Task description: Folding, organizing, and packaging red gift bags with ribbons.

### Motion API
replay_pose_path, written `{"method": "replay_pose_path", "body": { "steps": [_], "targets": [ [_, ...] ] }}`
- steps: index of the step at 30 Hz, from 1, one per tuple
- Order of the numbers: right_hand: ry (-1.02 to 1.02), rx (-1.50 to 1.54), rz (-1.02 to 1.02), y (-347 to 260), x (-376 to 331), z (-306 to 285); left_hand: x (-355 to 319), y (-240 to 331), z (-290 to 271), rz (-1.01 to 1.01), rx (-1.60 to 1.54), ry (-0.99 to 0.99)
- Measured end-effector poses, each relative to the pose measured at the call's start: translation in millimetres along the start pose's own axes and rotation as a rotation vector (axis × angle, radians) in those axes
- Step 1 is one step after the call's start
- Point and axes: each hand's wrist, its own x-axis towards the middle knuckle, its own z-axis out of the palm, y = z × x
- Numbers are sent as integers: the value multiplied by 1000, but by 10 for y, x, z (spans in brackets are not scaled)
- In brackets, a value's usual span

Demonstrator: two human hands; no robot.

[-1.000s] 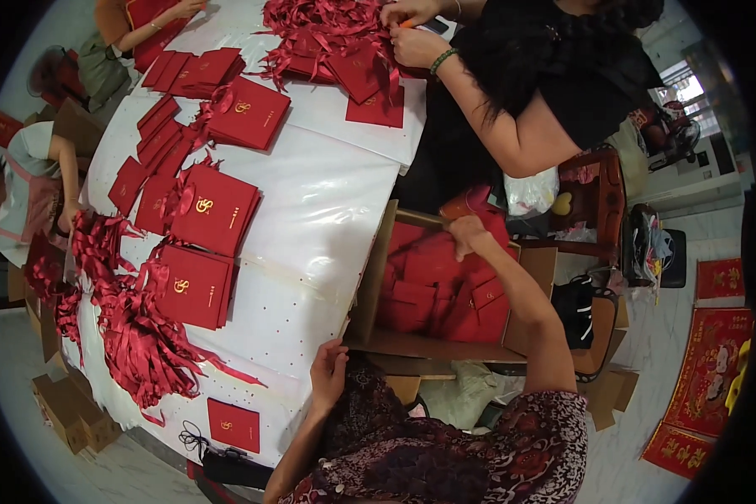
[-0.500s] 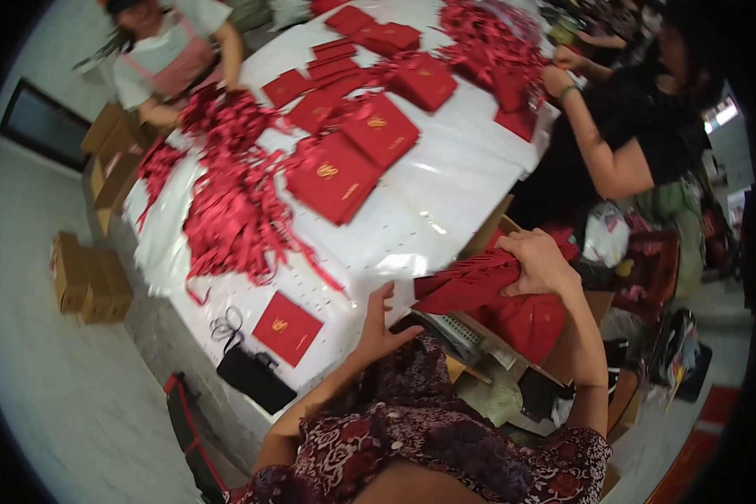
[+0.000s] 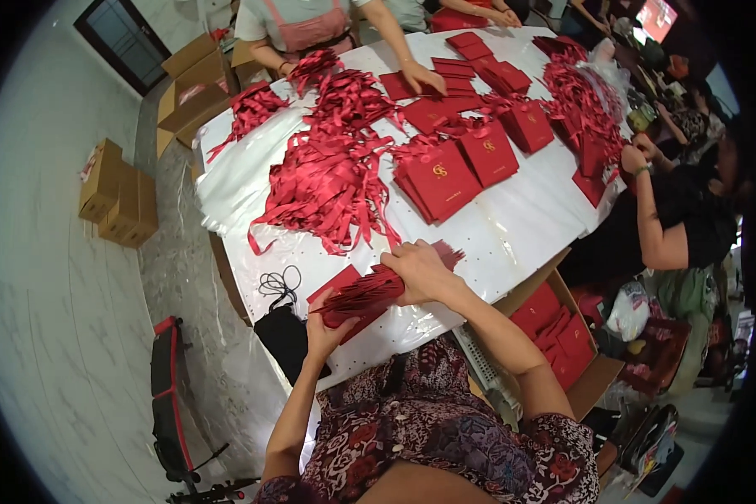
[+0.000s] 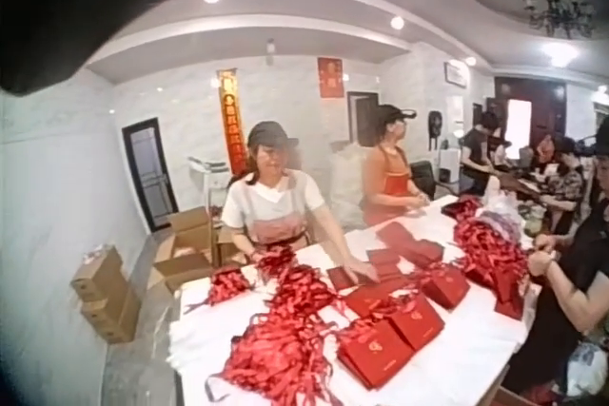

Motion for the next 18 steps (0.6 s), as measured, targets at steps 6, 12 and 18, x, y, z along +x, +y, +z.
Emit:
{"method": "replay_pose_path", "body": {
  "steps": [6,12,18],
  "targets": [
    [104,164,-14,140,-35,175,62,-234,92,-118,-29,-21],
    [78,233,-35,160,-95,40,94,-171,229,-52,-3,66],
    [-39,163,73,173,-212,14,-63,243,430,-12,285,330]
  ]
}}
